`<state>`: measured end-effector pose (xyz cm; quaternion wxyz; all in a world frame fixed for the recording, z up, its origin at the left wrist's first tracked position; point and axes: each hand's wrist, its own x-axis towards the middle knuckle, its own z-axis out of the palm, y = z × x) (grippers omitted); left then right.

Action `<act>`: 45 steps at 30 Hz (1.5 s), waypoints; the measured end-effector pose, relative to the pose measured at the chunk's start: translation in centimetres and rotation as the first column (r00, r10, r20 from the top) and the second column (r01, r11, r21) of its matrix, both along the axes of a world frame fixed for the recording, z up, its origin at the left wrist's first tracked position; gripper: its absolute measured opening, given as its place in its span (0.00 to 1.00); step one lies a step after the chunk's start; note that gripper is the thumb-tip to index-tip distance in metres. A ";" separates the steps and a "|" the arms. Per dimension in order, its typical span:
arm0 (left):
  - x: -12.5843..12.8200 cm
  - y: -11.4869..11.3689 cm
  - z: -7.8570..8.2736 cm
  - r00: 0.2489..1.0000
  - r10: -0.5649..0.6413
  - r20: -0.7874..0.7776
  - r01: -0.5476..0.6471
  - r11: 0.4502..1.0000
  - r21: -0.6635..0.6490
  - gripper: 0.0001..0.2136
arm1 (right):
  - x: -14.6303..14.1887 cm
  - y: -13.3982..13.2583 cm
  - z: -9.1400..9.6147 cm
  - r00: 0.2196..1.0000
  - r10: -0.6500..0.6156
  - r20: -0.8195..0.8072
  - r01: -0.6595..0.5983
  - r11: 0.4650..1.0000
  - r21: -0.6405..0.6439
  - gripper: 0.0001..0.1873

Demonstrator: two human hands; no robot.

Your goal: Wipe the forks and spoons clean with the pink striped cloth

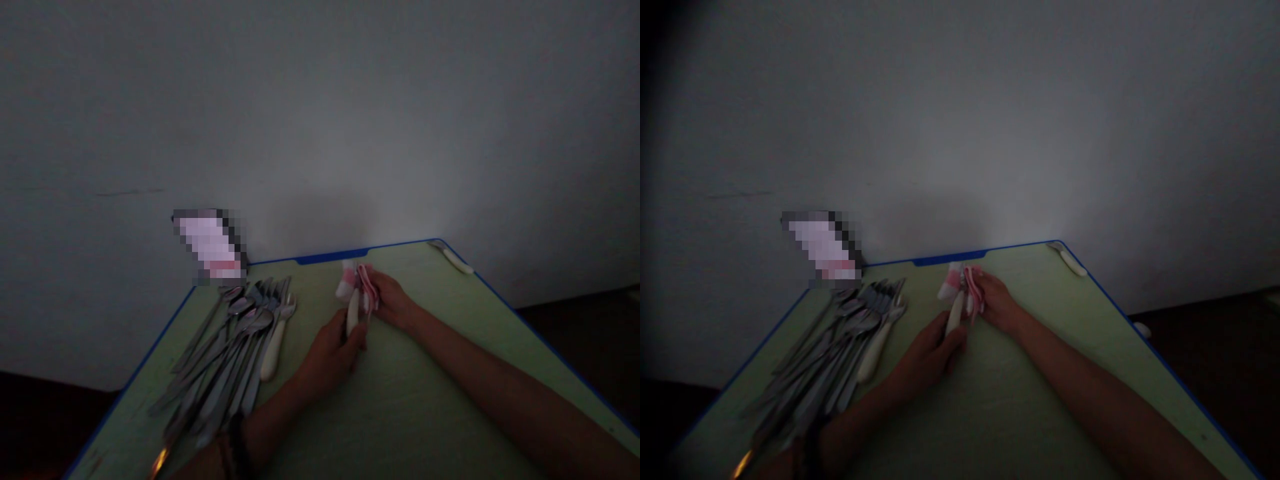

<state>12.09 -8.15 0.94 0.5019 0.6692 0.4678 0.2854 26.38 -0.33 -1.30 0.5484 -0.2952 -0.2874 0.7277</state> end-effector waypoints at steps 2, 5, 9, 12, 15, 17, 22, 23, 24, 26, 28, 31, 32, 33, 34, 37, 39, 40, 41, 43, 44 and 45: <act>0.0 0.0 -0.2 0.998 0.003 0.060 -0.002 1.000 -0.018 0.13 | 0.1 0.0 0.0 1.000 0.001 -0.011 -0.001 1.000 0.010 0.10; -0.1 0.1 -0.4 0.981 0.017 0.191 0.000 0.996 -0.093 0.15 | 0.2 -0.2 0.3 0.999 0.025 -0.022 -0.025 1.000 0.014 0.10; 0.0 0.3 -0.3 0.963 0.020 0.270 0.024 0.987 -0.160 0.15 | 0.2 -0.5 0.9 0.995 0.081 -0.062 -0.083 0.996 -0.025 0.10; 0.1 0.3 0.0 0.973 0.026 0.231 0.004 0.991 -0.130 0.14 | 0.1 -0.4 1.1 0.988 0.117 -0.098 -0.125 0.989 -0.075 0.14; 0.2 0.3 0.3 0.981 0.047 0.187 -0.036 0.997 -0.065 0.14 | 0.0 -0.1 0.9 0.988 0.085 -0.133 -0.099 0.990 -0.101 0.15; 0.1 0.3 0.3 0.986 0.079 0.146 -0.072 0.996 -0.053 0.15 | 0.0 0.1 0.7 0.986 0.053 -0.157 -0.070 0.992 -0.108 0.13; 0.0 0.2 -0.1 0.978 0.106 0.178 -0.093 0.993 -0.075 0.14 | 0.1 0.1 0.5 0.984 0.098 -0.147 -0.111 0.990 -0.081 0.12; 0.0 0.2 -0.1 0.976 0.101 0.194 -0.089 0.993 -0.072 0.14 | 0.1 0.0 0.6 0.985 0.108 -0.133 -0.119 0.990 -0.078 0.12; 0.0 0.2 -0.1 0.974 0.097 0.204 -0.085 0.994 -0.068 0.14 | 0.1 -0.1 0.6 0.986 0.117 -0.122 -0.127 0.989 -0.076 0.12; 0.1 0.2 -0.1 0.973 0.087 0.215 -0.075 0.995 -0.066 0.14 | 0.0 -0.2 0.8 0.983 0.140 -0.117 -0.149 0.986 -0.070 0.13; 0.1 0.2 0.0 0.973 0.087 0.213 -0.073 0.995 -0.071 0.14 | 0.0 -0.3 0.9 0.979 0.164 -0.122 -0.173 0.983 -0.064 0.15; 0.1 0.2 0.1 0.973 0.111 0.202 -0.096 0.992 -0.079 0.13 | 0.2 -0.3 1.1 0.974 0.178 -0.141 -0.186 0.982 -0.044 0.18; 0.2 0.2 0.1 0.972 0.120 0.204 -0.103 0.991 -0.089 0.12 | 0.2 -0.3 1.2 0.973 0.176 -0.147 -0.182 0.983 -0.031 0.19; 0.2 0.2 0.0 0.969 0.126 0.211 -0.107 0.989 -0.102 0.11 | 0.3 -0.3 1.3 0.974 0.175 -0.147 -0.179 0.984 -0.016 0.20; 0.1 0.2 -0.1 0.967 0.129 0.221 -0.105 0.987 -0.118 0.10 | 0.3 -0.3 1.4 0.975 0.172 -0.140 -0.174 0.985 -0.002 0.21; 0.1 0.2 -0.4 0.961 0.129 0.246 -0.093 0.984 -0.153 0.08 | 0.4 -0.3 1.8 0.983 0.160 -0.089 -0.159 0.987 0.017 0.23; 0.0 0.2 -0.5 0.966 0.109 0.234 -0.078 0.987 -0.137 0.09 | 0.3 -0.3 1.8 0.986 0.152 -0.069 -0.151 0.988 0.015 0.24; 0.0 0.2 -0.5 0.973 0.086 0.215 -0.061 0.991 -0.118 0.10 | 0.3 -0.3 1.6 0.986 0.154 -0.065 -0.154 0.988 0.012 0.23; -0.1 0.2 -0.4 0.981 0.053 0.187 -0.036 0.995 -0.092 0.11 | 0.3 -0.3 1.5 0.985 0.164 -0.062 -0.163 0.987 0.006 0.22; -0.2 0.1 -0.2 0.994 -0.025 0.110 0.028 0.999 -0.021 0.13 | 0.3 -0.3 1.0 0.982 0.185 -0.041 -0.186 0.983 -0.009 0.19; -0.2 0.1 0.0 0.996 -0.061 0.065 0.061 0.998 0.015 0.13 | 0.3 -0.3 0.7 0.983 0.183 -0.017 -0.183 0.983 -0.014 0.17; -0.3 0.0 0.1 0.996 -0.088 0.023 0.087 0.995 0.046 0.13 | 0.3 -0.3 0.4 0.985 0.169 0.015 -0.169 0.985 -0.016 0.14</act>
